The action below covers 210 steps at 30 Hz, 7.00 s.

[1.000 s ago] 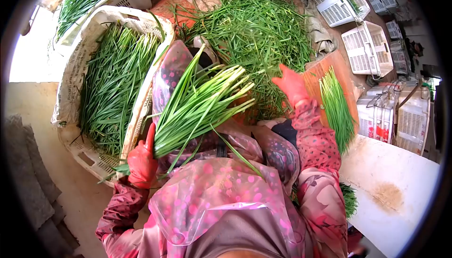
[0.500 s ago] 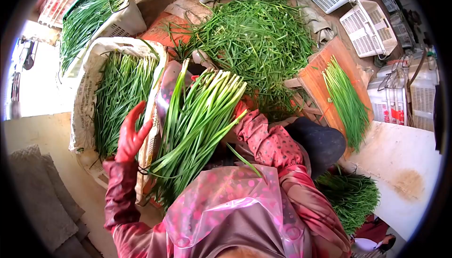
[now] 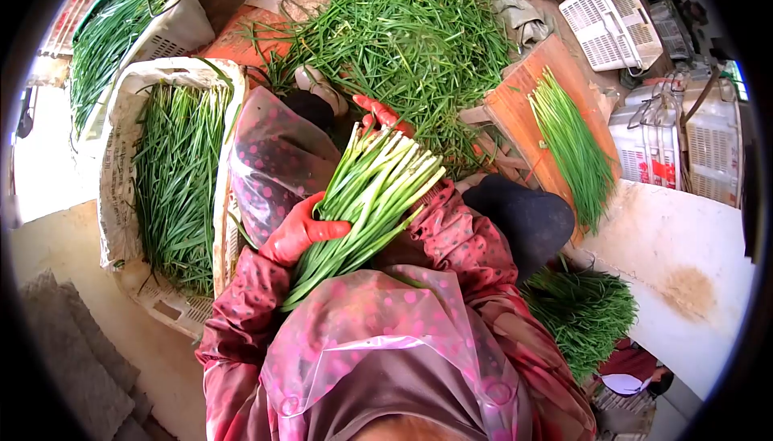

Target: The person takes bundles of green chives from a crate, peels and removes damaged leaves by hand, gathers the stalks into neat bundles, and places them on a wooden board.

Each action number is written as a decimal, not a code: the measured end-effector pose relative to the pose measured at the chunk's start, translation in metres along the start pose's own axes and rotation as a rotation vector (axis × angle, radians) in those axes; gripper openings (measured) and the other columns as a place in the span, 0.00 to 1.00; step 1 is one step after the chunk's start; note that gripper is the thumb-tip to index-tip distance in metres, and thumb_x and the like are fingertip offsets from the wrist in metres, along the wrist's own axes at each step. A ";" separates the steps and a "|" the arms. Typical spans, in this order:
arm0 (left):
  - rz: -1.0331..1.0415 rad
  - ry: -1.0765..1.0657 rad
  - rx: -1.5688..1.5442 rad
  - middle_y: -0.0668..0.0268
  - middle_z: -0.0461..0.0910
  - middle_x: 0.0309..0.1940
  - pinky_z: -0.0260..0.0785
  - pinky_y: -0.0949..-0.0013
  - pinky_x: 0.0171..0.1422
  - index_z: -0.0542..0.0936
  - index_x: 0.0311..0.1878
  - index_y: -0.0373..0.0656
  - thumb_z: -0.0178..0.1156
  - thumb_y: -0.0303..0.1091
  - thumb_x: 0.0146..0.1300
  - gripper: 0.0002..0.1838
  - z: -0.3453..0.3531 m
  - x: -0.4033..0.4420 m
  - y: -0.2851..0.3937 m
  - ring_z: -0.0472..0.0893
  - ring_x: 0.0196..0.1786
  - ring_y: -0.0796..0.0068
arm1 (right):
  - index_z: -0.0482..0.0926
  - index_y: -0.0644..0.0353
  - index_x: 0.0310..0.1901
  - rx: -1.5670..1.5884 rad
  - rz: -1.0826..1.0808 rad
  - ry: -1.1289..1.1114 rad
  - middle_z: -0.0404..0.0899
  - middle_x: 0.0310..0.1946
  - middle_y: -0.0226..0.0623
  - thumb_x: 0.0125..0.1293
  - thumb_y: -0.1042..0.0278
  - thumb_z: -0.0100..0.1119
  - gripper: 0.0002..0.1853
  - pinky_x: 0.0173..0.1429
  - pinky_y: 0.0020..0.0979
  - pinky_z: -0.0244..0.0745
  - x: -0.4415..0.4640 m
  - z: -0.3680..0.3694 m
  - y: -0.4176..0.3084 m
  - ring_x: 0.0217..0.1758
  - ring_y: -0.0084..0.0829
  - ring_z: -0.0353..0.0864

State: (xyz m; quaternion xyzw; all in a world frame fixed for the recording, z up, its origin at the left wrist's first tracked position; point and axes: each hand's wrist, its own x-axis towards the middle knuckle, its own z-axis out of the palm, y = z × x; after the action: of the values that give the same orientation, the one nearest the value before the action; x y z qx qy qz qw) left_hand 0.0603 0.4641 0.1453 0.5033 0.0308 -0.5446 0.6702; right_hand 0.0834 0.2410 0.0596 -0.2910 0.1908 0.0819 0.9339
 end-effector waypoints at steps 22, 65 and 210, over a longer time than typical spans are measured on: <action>0.189 0.305 -0.009 0.61 0.78 0.54 0.69 0.66 0.63 0.66 0.65 0.33 0.73 0.25 0.52 0.37 0.014 -0.047 -0.031 0.77 0.56 0.71 | 0.72 0.54 0.64 -1.154 0.034 -0.433 0.80 0.50 0.40 0.62 0.56 0.68 0.30 0.51 0.33 0.76 -0.024 0.049 -0.051 0.47 0.27 0.79; 0.283 0.376 -0.527 0.64 0.81 0.46 0.76 0.66 0.53 0.74 0.60 0.40 0.66 0.32 0.58 0.26 -0.014 -0.062 -0.053 0.82 0.45 0.71 | 0.82 0.63 0.43 -1.304 -0.216 -0.113 0.81 0.29 0.30 0.69 0.72 0.58 0.06 0.27 0.19 0.71 -0.116 0.114 -0.022 0.23 0.16 0.75; 0.167 0.140 -0.243 0.62 0.76 0.59 0.69 0.67 0.64 0.64 0.70 0.36 0.69 0.31 0.59 0.37 0.006 -0.069 -0.044 0.77 0.59 0.71 | 0.77 0.65 0.43 -0.577 -0.070 0.079 0.81 0.32 0.35 0.71 0.66 0.56 0.09 0.38 0.26 0.79 -0.103 0.038 -0.027 0.28 0.26 0.81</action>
State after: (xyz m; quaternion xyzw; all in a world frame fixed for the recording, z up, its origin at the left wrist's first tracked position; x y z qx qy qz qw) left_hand -0.0042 0.5130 0.1605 0.4561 0.1011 -0.4427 0.7653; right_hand 0.0080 0.2362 0.1442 -0.5538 0.1858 0.0890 0.8067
